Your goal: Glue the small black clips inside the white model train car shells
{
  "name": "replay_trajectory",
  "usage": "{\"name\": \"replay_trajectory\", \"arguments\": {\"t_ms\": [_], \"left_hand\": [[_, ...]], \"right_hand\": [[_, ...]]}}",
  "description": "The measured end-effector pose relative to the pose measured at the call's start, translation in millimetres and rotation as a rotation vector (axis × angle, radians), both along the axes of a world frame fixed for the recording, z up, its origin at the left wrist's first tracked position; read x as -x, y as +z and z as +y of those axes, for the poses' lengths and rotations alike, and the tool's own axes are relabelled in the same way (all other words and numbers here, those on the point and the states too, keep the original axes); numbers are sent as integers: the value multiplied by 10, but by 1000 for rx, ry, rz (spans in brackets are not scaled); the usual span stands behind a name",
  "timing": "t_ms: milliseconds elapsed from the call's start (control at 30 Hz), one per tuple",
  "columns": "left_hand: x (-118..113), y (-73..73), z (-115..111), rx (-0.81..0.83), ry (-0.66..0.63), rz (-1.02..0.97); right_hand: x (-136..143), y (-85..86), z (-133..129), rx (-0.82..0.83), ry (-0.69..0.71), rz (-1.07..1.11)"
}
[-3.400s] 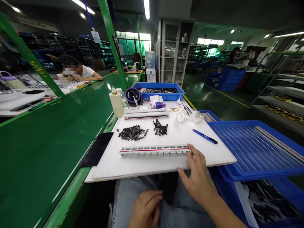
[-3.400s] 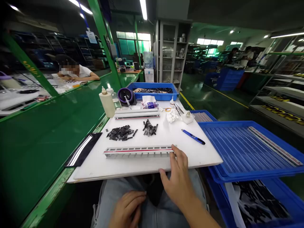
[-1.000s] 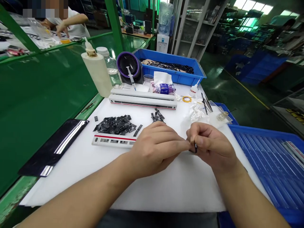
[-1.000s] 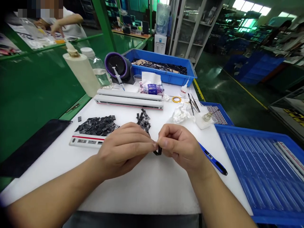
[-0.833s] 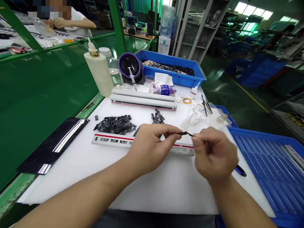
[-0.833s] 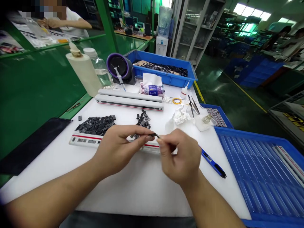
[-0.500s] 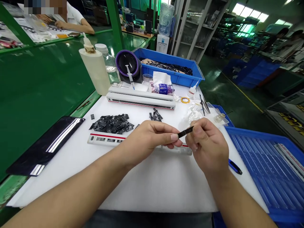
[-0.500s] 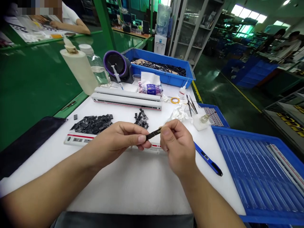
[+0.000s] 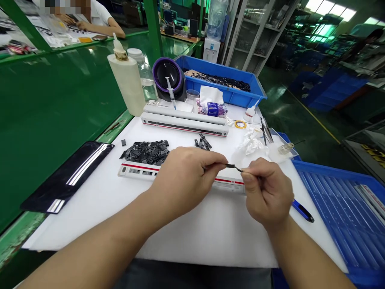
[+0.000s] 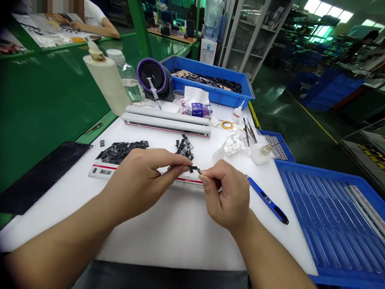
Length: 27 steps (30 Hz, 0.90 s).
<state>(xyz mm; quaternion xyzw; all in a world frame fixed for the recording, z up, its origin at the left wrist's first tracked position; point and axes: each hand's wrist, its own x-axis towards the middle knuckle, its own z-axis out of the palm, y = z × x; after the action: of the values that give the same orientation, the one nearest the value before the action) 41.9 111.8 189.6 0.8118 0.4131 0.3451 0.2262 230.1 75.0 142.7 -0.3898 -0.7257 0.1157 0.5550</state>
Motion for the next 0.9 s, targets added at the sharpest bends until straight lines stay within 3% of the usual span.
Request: {"name": "replay_trajectory", "arguments": {"t_ms": [67,167,200,267,367,433,500,633,767,900], "left_hand": [[29,-45,30,-147,80,129],[90,-114,165,-202,239,236],[112,-122,213,-187,287,216],[145,-110,278,-119,329,82],[146,-48,264,36,225,-166],[126,-14,211,148,109,-285],[111,-4,167,253,6,-393],[108,-40,157,431,-144,-547],[87,-67,171,491,-205,-594],[38,-75,155,594,-256,-753]], "right_hand": [[16,5,-10,5,24,1],[66,96,-86,-5,104,57],[92,137,-115,56,169,47],[157,201,-157,326,354,-85],[272,188,-171,705,513,-473],[333,120,-167,702,453,-644],[356,62,-165,588,365,-666],[294,89,-159,425,199,-319],[229,138,-127,496,34,17],[239,99,-85,596,60,301]]}}
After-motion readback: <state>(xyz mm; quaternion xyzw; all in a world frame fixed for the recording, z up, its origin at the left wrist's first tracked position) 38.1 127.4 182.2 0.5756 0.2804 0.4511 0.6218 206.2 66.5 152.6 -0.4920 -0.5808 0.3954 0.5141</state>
